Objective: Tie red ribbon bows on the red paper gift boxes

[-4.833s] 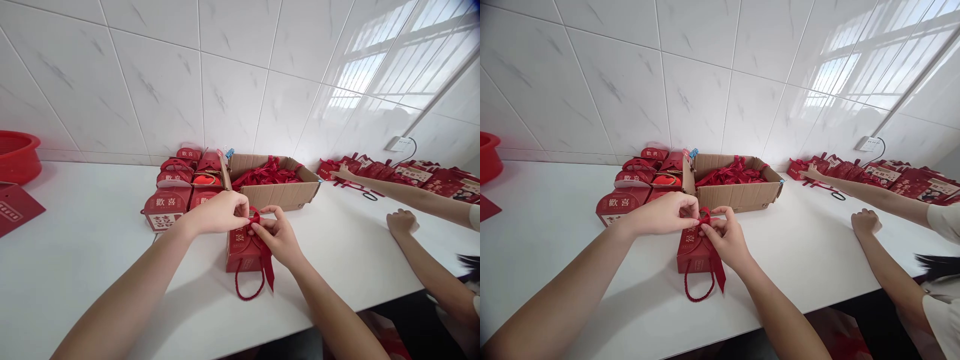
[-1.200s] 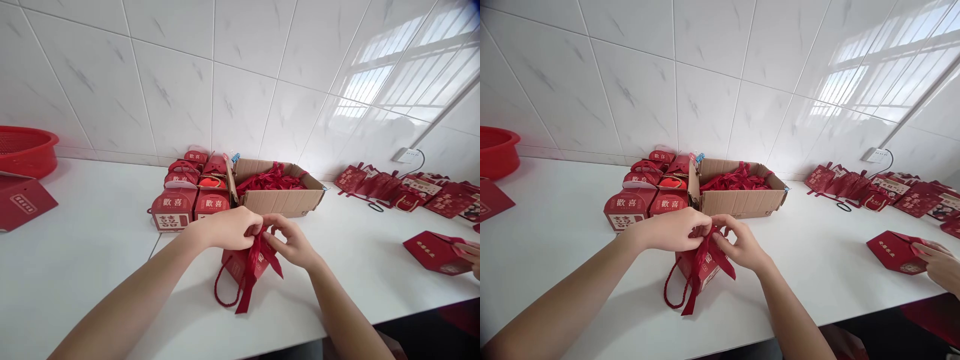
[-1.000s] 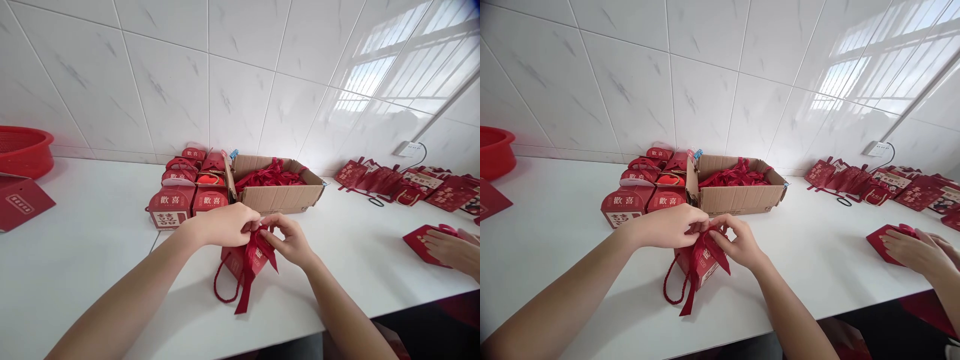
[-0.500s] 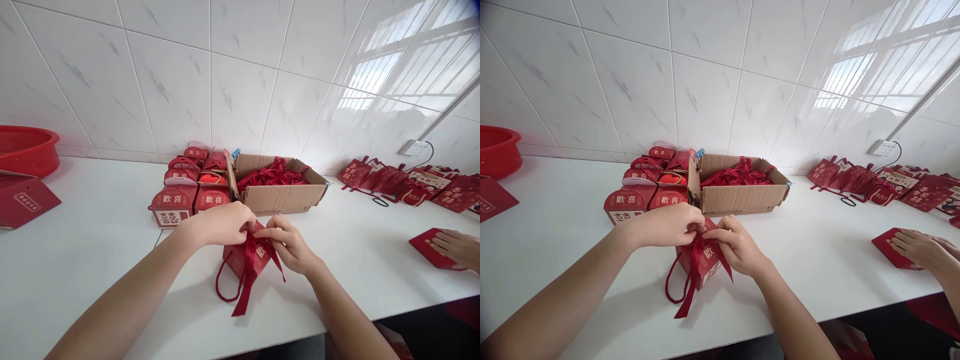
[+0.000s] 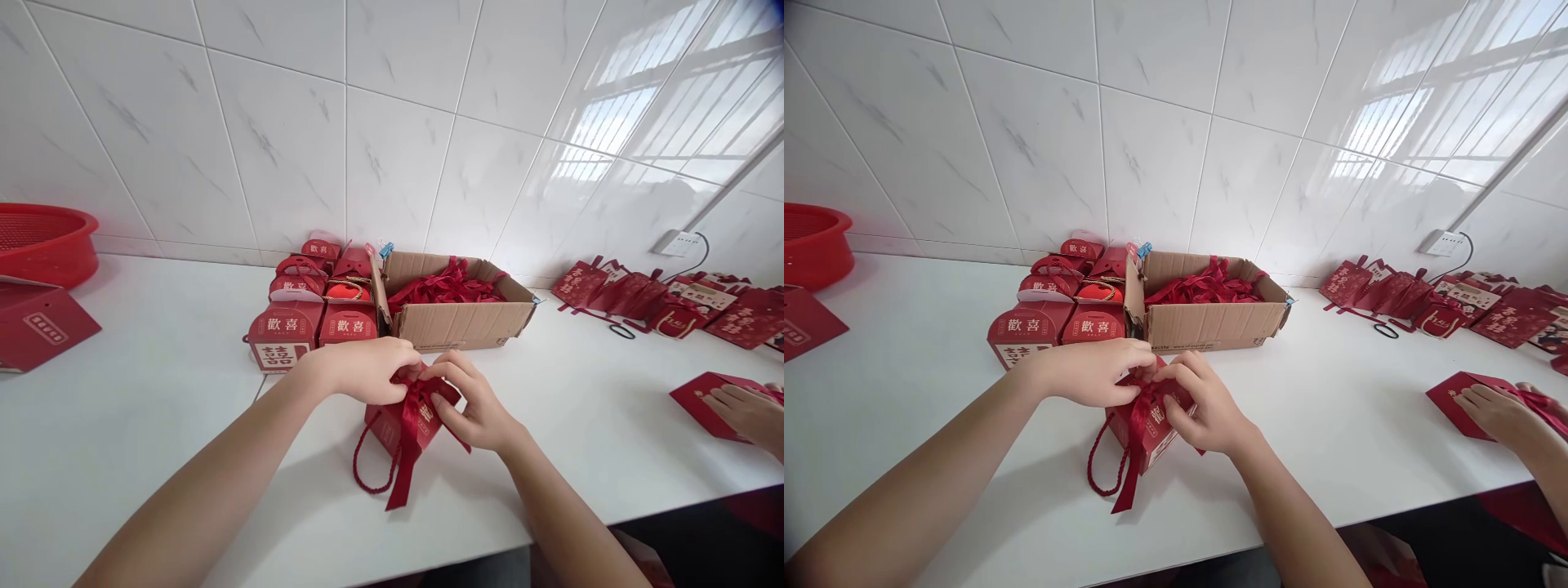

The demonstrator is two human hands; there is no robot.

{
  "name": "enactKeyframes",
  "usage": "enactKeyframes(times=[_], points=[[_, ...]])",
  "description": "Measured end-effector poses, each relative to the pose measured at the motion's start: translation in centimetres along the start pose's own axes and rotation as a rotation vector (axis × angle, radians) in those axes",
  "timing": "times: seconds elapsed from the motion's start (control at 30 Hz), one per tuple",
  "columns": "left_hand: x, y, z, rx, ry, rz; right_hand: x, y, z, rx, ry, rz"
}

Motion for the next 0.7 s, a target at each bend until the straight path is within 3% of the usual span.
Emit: enactKeyframes(times=[0.2, 0.7], points=[[0.1, 0.0, -0.1, -0.035, 0.030, -0.042, 0.3, 0.1, 0.3, 0.100, 0.080, -0.050], [-0.1, 0.2, -0.2, 0.034, -0.024, -0.048, -0.7, 0.4, 2.2, 0.299, 0.260, 0.000]])
Point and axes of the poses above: each hand's wrist, its own y-axis towards the middle knuckle, its own x-axis out of the palm, z = x × y, the point moved 7 cm from there along y, towards the middle knuckle, and after that the axes turned 13 degrees about x, right-handed, at the moved point
